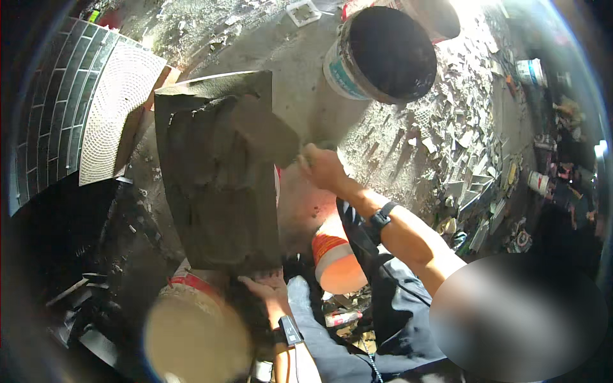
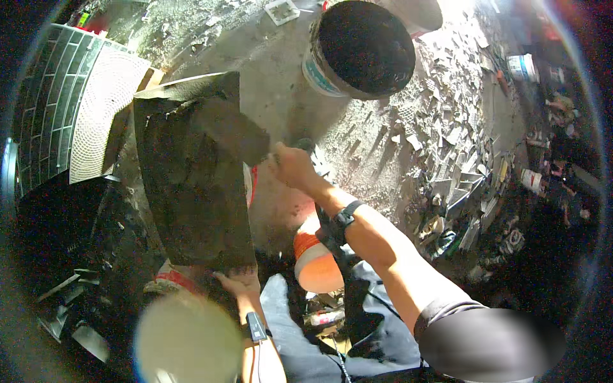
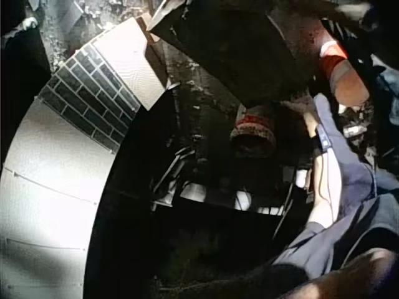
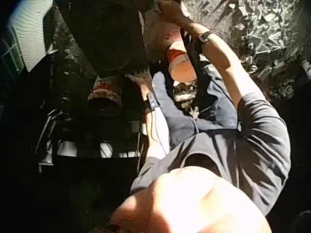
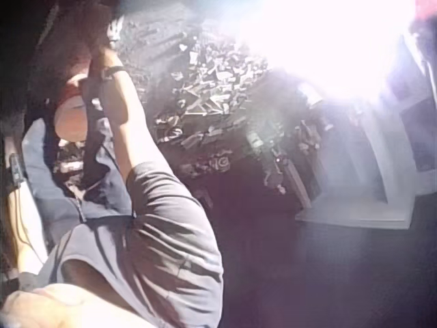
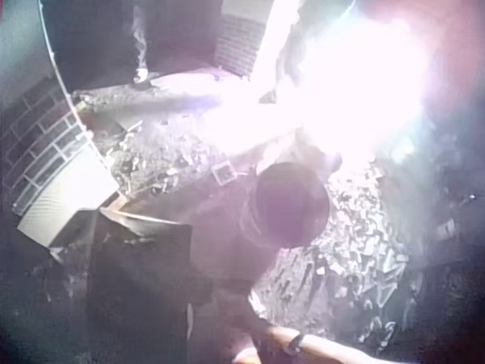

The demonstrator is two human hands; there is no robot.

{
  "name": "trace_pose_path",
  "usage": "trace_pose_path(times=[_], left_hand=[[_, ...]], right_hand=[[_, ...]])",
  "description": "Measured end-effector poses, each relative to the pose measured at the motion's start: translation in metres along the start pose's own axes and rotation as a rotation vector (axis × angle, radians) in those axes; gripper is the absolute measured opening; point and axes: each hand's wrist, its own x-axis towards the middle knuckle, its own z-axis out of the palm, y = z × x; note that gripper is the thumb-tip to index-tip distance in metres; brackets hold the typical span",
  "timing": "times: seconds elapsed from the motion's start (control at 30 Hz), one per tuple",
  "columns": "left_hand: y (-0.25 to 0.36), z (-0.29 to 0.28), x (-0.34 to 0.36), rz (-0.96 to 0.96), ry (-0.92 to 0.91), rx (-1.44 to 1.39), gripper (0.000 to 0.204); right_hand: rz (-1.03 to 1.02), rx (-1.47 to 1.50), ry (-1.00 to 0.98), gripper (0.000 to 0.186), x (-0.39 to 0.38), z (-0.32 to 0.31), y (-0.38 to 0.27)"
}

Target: Applying mortar/adhesive to a large tile and preparing it for installation.

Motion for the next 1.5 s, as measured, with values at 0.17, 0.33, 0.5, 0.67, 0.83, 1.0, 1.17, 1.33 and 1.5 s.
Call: trace_pose_path(times=[0.17,0.33,0.5,0.67,0.83,1.0,1.17,1.33,1.5], left_hand=[[0.006,-0.003,0.001,-0.019,0.116,0.019,0.107],[0.009,-0.021,-0.014,-0.067,0.164,0.072,0.105],[-0.012,-0.044,-0.050,-0.083,0.132,0.198,0.083],[-0.025,-0.055,-0.073,-0.152,0.152,0.176,0.080],[-0.059,-0.020,-0.099,-0.193,0.075,0.265,0.080],[-0.058,-0.013,-0.103,-0.152,0.113,0.306,0.077],[-0.052,0.013,-0.117,-0.134,0.092,0.240,0.071],[-0.015,-0.027,-0.130,-0.068,0.049,0.190,0.072],[-0.006,-0.063,-0.123,-0.077,0.090,0.106,0.057]], right_hand=[[0.300,-0.124,-0.024,0.034,-0.040,-0.021,0.037],[0.037,-0.168,0.033,0.028,-0.042,-0.010,0.011],[-0.378,-0.514,0.114,0.016,0.017,-0.022,0.039],[0.185,-0.419,0.063,0.028,0.043,-0.072,0.047],[0.128,-0.458,0.086,0.022,0.075,-0.137,-0.016],[0.051,-0.504,-0.172,0.011,0.106,-0.161,-0.098],[0.134,-0.667,-0.110,0.016,0.145,-0.169,-0.079],[0.185,-0.541,-0.076,0.022,0.106,-0.197,-0.086],[0.345,-0.382,-0.391,0.058,0.046,-0.195,-0.053]])
